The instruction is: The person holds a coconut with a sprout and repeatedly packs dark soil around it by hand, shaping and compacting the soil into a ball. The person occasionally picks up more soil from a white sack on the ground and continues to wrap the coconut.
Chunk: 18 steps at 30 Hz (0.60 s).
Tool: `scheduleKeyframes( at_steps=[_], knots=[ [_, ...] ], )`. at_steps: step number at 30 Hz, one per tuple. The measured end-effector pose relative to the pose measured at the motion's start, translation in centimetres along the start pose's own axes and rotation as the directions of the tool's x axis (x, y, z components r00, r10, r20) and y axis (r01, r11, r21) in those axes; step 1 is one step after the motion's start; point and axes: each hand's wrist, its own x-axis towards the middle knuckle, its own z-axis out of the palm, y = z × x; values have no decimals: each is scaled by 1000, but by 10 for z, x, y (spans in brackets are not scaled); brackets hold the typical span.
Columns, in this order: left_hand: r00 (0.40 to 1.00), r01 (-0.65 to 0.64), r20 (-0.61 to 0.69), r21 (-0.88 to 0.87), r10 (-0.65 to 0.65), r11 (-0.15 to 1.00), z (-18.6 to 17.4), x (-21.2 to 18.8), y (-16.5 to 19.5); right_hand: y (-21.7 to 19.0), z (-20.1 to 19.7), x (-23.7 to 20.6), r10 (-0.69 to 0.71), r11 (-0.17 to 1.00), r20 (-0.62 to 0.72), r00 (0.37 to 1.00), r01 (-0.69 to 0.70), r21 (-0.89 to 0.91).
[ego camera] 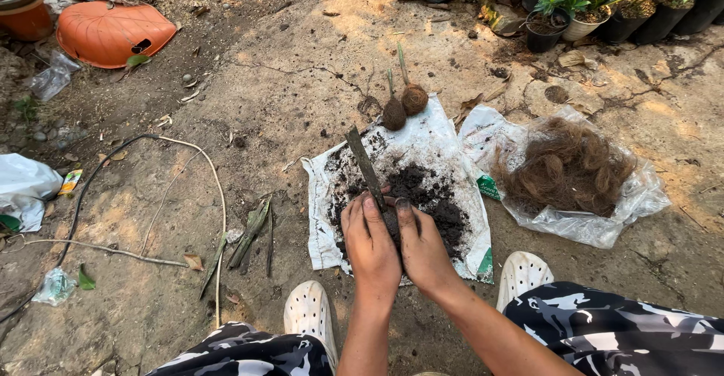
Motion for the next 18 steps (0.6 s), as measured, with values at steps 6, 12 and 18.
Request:
scheduleKeyframes(
  at_steps=[6,12,18],
  knots=[
    [946,324,225,-672,-233,666,2,3,-2,-7,1,-7,36,990,56,998,-43,136],
    [831,465,320,-848,-454,254,-3,0,-10,-5,2,-1,-138,975,-71,988,148,168],
    [805,379,362,-923,-470,-62,-11,6,-28,-1,-68,56,-145,986,-239,960,160,48]
  ],
)
